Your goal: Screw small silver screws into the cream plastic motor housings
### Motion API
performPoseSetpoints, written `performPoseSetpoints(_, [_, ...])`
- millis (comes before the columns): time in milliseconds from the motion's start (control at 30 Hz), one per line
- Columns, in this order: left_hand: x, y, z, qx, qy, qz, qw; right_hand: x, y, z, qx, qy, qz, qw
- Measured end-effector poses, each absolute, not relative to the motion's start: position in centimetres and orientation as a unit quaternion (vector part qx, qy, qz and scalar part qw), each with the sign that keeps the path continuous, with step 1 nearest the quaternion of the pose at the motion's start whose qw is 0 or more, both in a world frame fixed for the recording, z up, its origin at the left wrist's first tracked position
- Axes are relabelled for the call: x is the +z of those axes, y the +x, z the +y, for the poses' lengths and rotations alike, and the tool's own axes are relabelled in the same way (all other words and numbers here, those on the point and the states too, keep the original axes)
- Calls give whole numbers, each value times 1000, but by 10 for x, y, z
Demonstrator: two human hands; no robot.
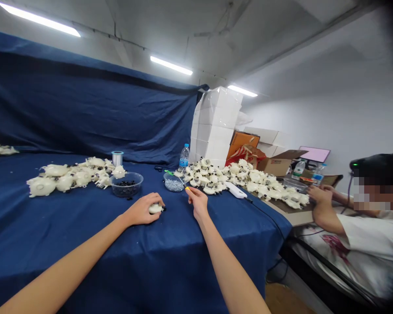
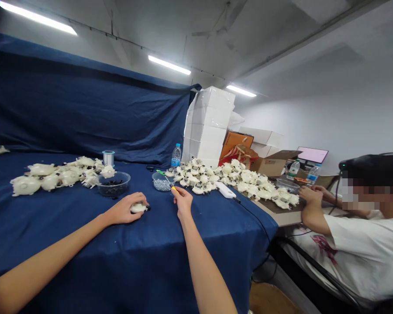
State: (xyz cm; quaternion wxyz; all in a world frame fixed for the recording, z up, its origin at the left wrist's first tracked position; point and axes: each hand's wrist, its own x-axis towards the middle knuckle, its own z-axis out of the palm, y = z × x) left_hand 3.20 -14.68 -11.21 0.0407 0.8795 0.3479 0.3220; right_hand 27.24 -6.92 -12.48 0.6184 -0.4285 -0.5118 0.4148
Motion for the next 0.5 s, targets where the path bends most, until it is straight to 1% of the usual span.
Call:
performPoseSetpoints(100, [-114, 31, -147, 329, 879, 344, 36, -121, 271, -77, 444, -417, -497, 618])
performPoseSetpoints(300, [-117, 28, -141, 351, 876, 329, 40, -106, 271, -85, 448, -432, -442, 645])
performPoseSetpoints(500, [-107, 33, -146, 312, 876, 366, -15, -87, 262, -96, 498, -439, -380, 644])
